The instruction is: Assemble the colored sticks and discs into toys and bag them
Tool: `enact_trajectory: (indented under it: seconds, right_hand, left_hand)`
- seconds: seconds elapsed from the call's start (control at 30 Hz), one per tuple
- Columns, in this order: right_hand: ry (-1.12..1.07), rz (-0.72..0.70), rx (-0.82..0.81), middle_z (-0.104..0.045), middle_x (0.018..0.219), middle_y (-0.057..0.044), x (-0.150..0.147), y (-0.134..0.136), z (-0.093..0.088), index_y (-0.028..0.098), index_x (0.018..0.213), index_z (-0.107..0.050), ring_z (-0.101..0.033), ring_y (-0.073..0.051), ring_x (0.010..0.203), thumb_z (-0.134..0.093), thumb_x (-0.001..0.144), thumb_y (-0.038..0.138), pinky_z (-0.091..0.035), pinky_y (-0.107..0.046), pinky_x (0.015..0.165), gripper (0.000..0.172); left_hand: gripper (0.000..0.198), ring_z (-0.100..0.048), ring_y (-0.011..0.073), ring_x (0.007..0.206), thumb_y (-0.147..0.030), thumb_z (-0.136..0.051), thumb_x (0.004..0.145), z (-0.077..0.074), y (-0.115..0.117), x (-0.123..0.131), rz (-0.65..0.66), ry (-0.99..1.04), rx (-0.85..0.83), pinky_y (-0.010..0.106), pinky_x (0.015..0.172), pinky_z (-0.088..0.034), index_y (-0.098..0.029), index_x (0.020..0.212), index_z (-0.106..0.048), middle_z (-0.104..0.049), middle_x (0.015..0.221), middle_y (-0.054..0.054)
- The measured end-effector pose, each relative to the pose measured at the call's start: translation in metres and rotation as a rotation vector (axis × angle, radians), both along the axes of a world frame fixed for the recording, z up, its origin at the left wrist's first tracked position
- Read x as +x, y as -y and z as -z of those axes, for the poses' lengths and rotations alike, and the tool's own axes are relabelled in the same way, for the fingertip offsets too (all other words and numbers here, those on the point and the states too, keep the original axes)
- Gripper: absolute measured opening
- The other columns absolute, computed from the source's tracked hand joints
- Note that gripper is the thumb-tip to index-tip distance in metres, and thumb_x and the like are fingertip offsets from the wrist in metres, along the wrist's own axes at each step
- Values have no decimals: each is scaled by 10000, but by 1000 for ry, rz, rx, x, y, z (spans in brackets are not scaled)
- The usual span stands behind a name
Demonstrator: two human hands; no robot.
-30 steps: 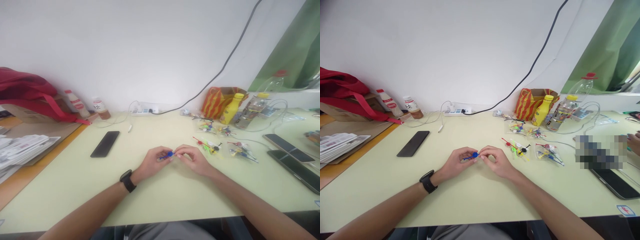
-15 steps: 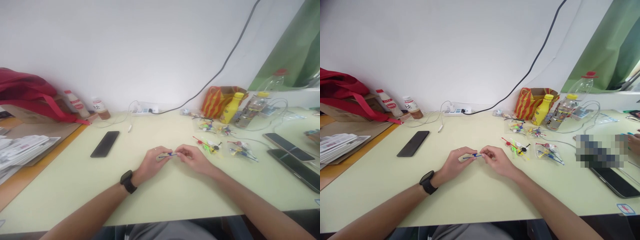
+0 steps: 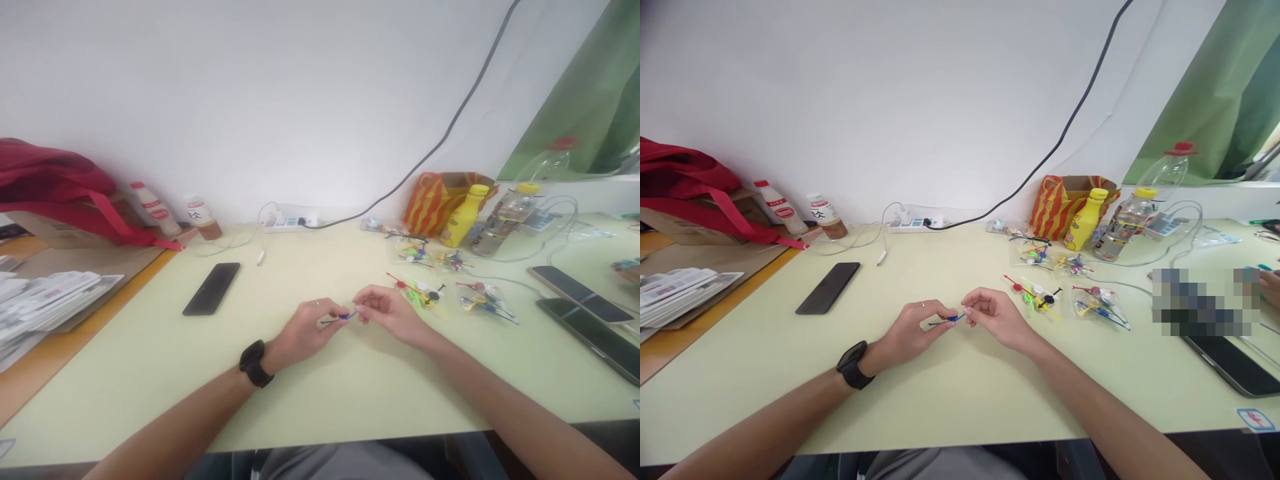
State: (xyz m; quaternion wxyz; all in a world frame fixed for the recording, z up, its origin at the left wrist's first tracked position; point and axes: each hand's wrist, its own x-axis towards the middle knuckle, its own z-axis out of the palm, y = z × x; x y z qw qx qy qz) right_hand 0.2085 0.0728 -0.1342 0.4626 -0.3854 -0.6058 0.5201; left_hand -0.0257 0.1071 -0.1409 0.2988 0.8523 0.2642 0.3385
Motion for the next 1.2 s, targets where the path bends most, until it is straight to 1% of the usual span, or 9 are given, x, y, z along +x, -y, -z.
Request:
enact_trajectory:
  seconds: [0.13, 0.37, 0.5, 0.67, 0.87, 0.93, 0.97, 1.07, 1.2]
  right_hand:
    - [-2, 8, 8, -666, 794, -29, 0, -1, 1, 181, 973, -685, -655, -172, 742, -760, 877, 490, -561, -342, 714, 332]
    - [17, 15, 21, -679, 825, -30, 1, -5, 8, 187, 1005, -667, -670, -177, 769, -729, 898, 501, -561, -351, 764, 338]
    - [188, 164, 145, -686, 991, -57, 4, -2, 5, 213, 1103, -658, -660, -172, 794, -638, 963, 474, -550, -330, 744, 297]
    - [305, 220, 284, -631, 842, -30, 10, 1, 0, 241, 1180, -685, -601, -179, 758, -545, 1020, 424, -506, -315, 697, 280]
    - [165, 140, 209, -600, 942, -12, 0, 9, 3, 314, 1549, -368, -531, -152, 712, -554, 1018, 466, -466, -290, 642, 583]
    - [116, 85, 141, -594, 868, -8, -1, 8, 4, 271, 1336, -603, -493, -144, 671, -505, 1029, 525, -438, -285, 613, 410]
    - [104, 21, 97, -572, 779, -9, 0, 8, 4, 230, 1070, -716, -470, -141, 640, -446, 1044, 553, -417, -288, 597, 422]
    - [66, -137, -19, -408, 552, -13, 6, 4, 1, 192, 457, -495, -391, -132, 554, -294, 1066, 599, -338, -308, 546, 760]
    - [-2, 13, -36, -471, 604, 3, 9, 2, -6, 193, 598, -545, -399, -126, 563, -528, 986, 619, -318, -288, 524, 577]
  left_hand:
    - [161, -717, 199, 925, -310, -690, 952, -1, 1, 3, 4, 61, -70, 336, 866, -567, -217, 1074, -736, -770, 1040, 68]
    - [231, -695, 221, 1037, -356, -685, 964, -7, 2, 7, 172, 130, -478, 377, 961, -557, -185, 1110, -740, -743, 1143, 107]
    - [278, -700, 209, 965, -376, -786, 883, -3, -4, 6, 84, 217, -574, 371, 931, -572, -174, 1069, -735, -746, 1055, 92]
    - [328, -714, 211, 948, -381, -813, 858, -2, -10, 4, 19, 285, -644, 380, 912, -586, -173, 1095, -727, -746, 1034, 90]
    - [322, -720, 220, 948, -384, -837, 831, -3, -9, 3, 13, 317, -665, 380, 889, -598, -160, 1029, -720, -748, 1006, 91]
    - [316, -723, 219, 939, -382, -838, 831, -3, -8, 3, 11, 312, -664, 379, 883, -598, -156, 1018, -719, -751, 1003, 93]
    - [314, -724, 217, 931, -380, -839, 830, -3, -8, 3, 8, 310, -663, 378, 880, -598, -154, 1012, -719, -754, 1001, 94]
    - [309, -725, 210, 916, -370, -845, 825, -4, -8, 3, -6, 310, -665, 374, 880, -595, -149, 1001, -718, -759, 999, 96]
    - [320, -726, 215, 917, -387, -842, 825, -4, -8, 4, -13, 308, -664, 376, 872, -595, -152, 1001, -714, -760, 1002, 98]
